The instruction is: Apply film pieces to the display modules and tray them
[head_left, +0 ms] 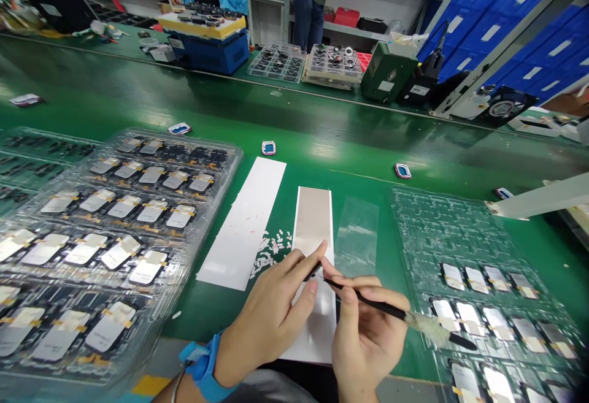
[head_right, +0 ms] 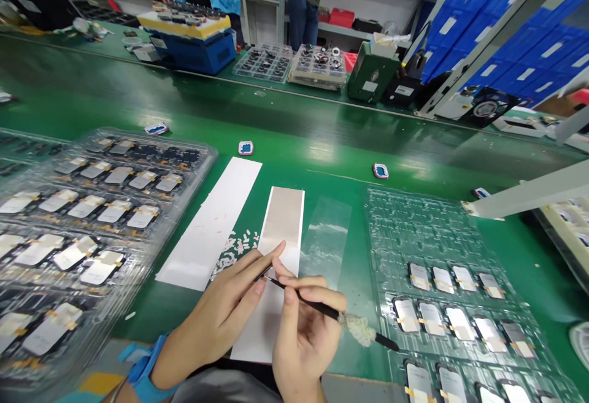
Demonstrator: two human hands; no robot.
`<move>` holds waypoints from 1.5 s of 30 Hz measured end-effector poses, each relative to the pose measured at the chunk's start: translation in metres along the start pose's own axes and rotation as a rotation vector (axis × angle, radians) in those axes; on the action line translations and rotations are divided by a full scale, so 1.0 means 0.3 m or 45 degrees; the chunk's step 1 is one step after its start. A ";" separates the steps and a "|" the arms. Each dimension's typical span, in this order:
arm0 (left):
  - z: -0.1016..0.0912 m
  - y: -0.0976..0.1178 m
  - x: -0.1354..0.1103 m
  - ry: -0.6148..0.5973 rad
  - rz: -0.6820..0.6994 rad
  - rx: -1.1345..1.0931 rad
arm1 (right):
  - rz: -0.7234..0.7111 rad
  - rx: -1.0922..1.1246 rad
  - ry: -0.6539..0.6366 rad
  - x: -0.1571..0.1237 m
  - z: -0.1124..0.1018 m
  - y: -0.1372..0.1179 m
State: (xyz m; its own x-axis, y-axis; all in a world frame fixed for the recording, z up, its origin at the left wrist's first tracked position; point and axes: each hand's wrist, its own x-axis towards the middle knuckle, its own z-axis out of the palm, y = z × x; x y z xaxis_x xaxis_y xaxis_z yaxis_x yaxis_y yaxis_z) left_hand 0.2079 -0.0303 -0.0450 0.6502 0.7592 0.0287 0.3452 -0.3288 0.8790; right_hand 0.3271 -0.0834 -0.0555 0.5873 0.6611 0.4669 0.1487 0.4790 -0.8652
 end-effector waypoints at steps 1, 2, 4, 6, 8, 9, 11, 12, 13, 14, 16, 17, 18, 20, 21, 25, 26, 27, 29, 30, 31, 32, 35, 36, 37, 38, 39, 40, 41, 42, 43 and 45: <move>-0.001 0.000 -0.001 0.000 0.002 -0.006 | 0.005 -0.001 0.000 0.001 0.000 0.000; -0.002 0.000 -0.002 -0.001 0.005 -0.010 | 0.010 0.000 -0.001 0.001 -0.001 0.000; -0.003 0.000 -0.003 -0.003 0.004 -0.017 | 0.019 0.003 -0.001 0.002 -0.002 0.000; -0.004 0.000 -0.003 -0.006 0.000 -0.021 | 0.020 0.001 0.001 0.001 -0.002 -0.001; -0.004 0.000 -0.001 -0.005 -0.003 -0.025 | 0.021 -0.005 0.003 -0.001 -0.004 -0.002; -0.004 0.000 0.000 -0.004 -0.003 -0.026 | 0.021 -0.008 0.004 -0.002 -0.004 -0.002; -0.005 0.000 0.001 -0.004 -0.003 -0.029 | 0.018 -0.009 0.003 -0.003 -0.006 -0.002; -0.005 0.000 0.001 -0.004 -0.005 -0.029 | 0.014 -0.010 0.002 -0.002 -0.006 -0.002; -0.004 0.000 0.001 -0.005 -0.006 -0.027 | 0.009 -0.012 0.002 -0.001 -0.006 -0.001; -0.004 0.001 0.001 -0.006 -0.009 -0.023 | 0.003 -0.015 0.002 0.000 -0.006 0.000; -0.004 0.002 0.001 -0.010 -0.016 -0.013 | -0.009 -0.025 0.003 0.003 -0.004 0.001; -0.003 0.002 0.001 -0.014 -0.017 -0.010 | -0.013 -0.027 0.001 0.003 -0.003 0.001; -0.003 0.003 0.002 -0.017 -0.017 -0.011 | -0.017 -0.026 0.001 0.004 -0.002 0.001; -0.003 0.005 0.003 -0.018 -0.012 -0.020 | -0.037 -0.021 0.003 0.004 0.001 0.001; -0.002 0.005 0.004 -0.018 -0.012 -0.026 | -0.054 -0.020 0.005 0.004 0.001 0.000; -0.002 0.005 0.004 -0.019 -0.021 -0.040 | -0.108 -0.039 -0.007 0.002 0.003 0.000; -0.002 0.005 0.004 -0.018 -0.022 -0.045 | -0.117 -0.041 -0.018 0.002 0.003 0.001; -0.002 0.005 0.003 -0.015 -0.022 -0.051 | -0.129 -0.041 -0.028 0.001 0.002 0.002; -0.004 0.005 0.002 -0.013 -0.025 -0.058 | -0.145 -0.036 -0.039 -0.003 0.001 0.004; -0.005 0.005 0.001 -0.014 -0.026 -0.059 | -0.145 -0.036 -0.044 -0.005 0.000 0.005; -0.005 0.006 0.001 -0.017 -0.027 -0.061 | -0.144 -0.038 -0.050 -0.007 -0.001 0.005; -0.006 0.005 0.000 -0.017 -0.025 -0.062 | -0.140 -0.042 -0.058 -0.008 -0.002 0.005; -0.004 0.003 -0.002 -0.010 -0.013 -0.061 | -0.149 -0.053 -0.073 -0.010 -0.004 0.004; -0.003 0.003 -0.002 -0.009 -0.010 -0.059 | -0.155 -0.055 -0.071 -0.009 -0.005 0.004; -0.003 0.002 -0.002 -0.011 -0.010 -0.056 | -0.157 -0.058 -0.068 -0.008 -0.005 0.004; -0.002 0.003 -0.002 -0.013 -0.009 -0.054 | -0.159 -0.063 -0.067 -0.007 -0.006 0.004; -0.002 0.003 -0.001 -0.016 -0.008 -0.052 | -0.157 -0.070 -0.067 -0.006 -0.005 0.004; -0.002 0.004 -0.001 -0.014 -0.007 -0.049 | -0.154 -0.078 -0.068 -0.005 -0.004 0.003; -0.001 0.005 0.000 -0.012 -0.007 -0.045 | -0.154 -0.083 -0.070 -0.005 -0.002 0.002; -0.001 0.004 0.001 -0.007 -0.007 -0.040 | -0.152 -0.082 -0.070 -0.005 0.000 0.001; 0.000 0.003 0.002 0.002 -0.006 -0.035 | -0.145 -0.073 -0.065 -0.005 0.002 0.000; 0.002 -0.002 0.004 0.040 0.016 -0.025 | -0.117 -0.032 -0.032 -0.003 0.003 -0.001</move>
State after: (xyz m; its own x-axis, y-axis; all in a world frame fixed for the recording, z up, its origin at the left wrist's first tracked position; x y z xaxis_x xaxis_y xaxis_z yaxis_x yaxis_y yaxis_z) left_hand 0.2089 -0.0294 -0.0457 0.6326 0.7726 0.0546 0.3234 -0.3275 0.8878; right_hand 0.3259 -0.0835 -0.0555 0.5505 0.6294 0.5485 0.2210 0.5237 -0.8228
